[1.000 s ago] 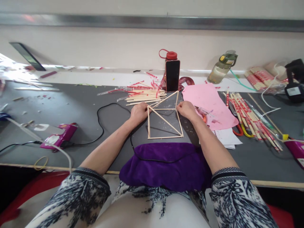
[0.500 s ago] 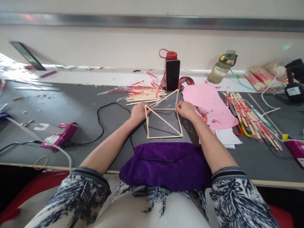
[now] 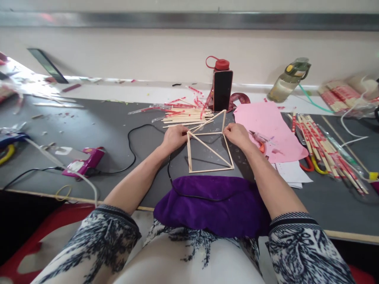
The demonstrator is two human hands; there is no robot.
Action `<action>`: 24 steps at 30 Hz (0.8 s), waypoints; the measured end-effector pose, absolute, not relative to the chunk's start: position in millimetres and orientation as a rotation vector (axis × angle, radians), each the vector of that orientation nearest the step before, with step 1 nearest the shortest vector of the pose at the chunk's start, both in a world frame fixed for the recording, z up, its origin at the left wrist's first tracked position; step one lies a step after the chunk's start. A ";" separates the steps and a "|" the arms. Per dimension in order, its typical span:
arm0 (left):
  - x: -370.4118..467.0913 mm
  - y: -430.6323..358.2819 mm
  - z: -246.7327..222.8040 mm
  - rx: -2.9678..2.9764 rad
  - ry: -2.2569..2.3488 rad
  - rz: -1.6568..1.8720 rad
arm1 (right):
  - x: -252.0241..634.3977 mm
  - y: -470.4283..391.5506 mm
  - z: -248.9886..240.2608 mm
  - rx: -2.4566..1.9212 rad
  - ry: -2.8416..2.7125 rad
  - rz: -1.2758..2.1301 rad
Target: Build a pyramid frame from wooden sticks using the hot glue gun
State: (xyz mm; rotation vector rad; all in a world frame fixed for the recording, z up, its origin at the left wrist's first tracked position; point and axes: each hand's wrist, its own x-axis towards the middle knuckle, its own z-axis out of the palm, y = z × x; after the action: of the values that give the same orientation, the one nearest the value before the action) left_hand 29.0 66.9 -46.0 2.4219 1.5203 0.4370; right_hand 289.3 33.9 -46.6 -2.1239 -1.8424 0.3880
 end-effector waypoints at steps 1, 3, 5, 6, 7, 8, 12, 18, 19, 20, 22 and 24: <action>26.7 67.9 -45.9 2.421 1.503 0.429 | 288.1 35.3 -48.2 -2.131 -1.853 0.389; 22.4 69.9 -44.9 2.410 1.463 0.424 | 286.7 37.9 -52.3 -2.130 -1.856 0.394; 18.8 71.7 -43.1 2.384 1.417 0.443 | 287.1 39.1 -56.0 -2.099 -1.834 0.413; 17.1 72.4 -42.1 2.358 1.404 0.456 | 288.0 39.0 -57.2 -2.079 -1.818 0.429; 15.6 72.9 -41.0 2.322 1.400 0.469 | 289.1 38.2 -57.8 -2.061 -1.803 0.446; 14.2 73.4 -39.9 2.282 1.402 0.484 | 290.6 36.9 -57.8 -2.049 -1.790 0.458; 9.2 74.5 -33.8 2.165 1.447 0.568 | 297.3 25.4 -51.3 -2.012 -1.802 0.358; 3.4 69.9 -16.7 2.137 1.534 0.757 | 301.5 -12.9 -27.2 -1.872 -1.797 0.220; 2.1 68.0 -13.7 2.127 1.545 0.797 | 301.6 -20.8 -22.3 -1.844 -1.790 0.224; 0.4 65.9 -10.6 2.117 1.549 0.832 | 301.8 -28.6 -17.3 -1.819 -1.776 0.230; -4.0 61.4 -4.4 2.097 1.547 0.894 | 302.9 -43.7 -6.5 -1.768 -1.734 0.246; -10.2 56.6 2.9 2.078 1.537 0.931 | 305.2 -57.4 5.4 -1.716 -1.648 0.230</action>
State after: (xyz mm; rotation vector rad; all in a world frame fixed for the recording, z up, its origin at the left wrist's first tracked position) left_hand -10.2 56.6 2.9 2.0779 1.5366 0.9308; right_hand 305.2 -57.4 5.4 -1.7157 -1.6477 0.2295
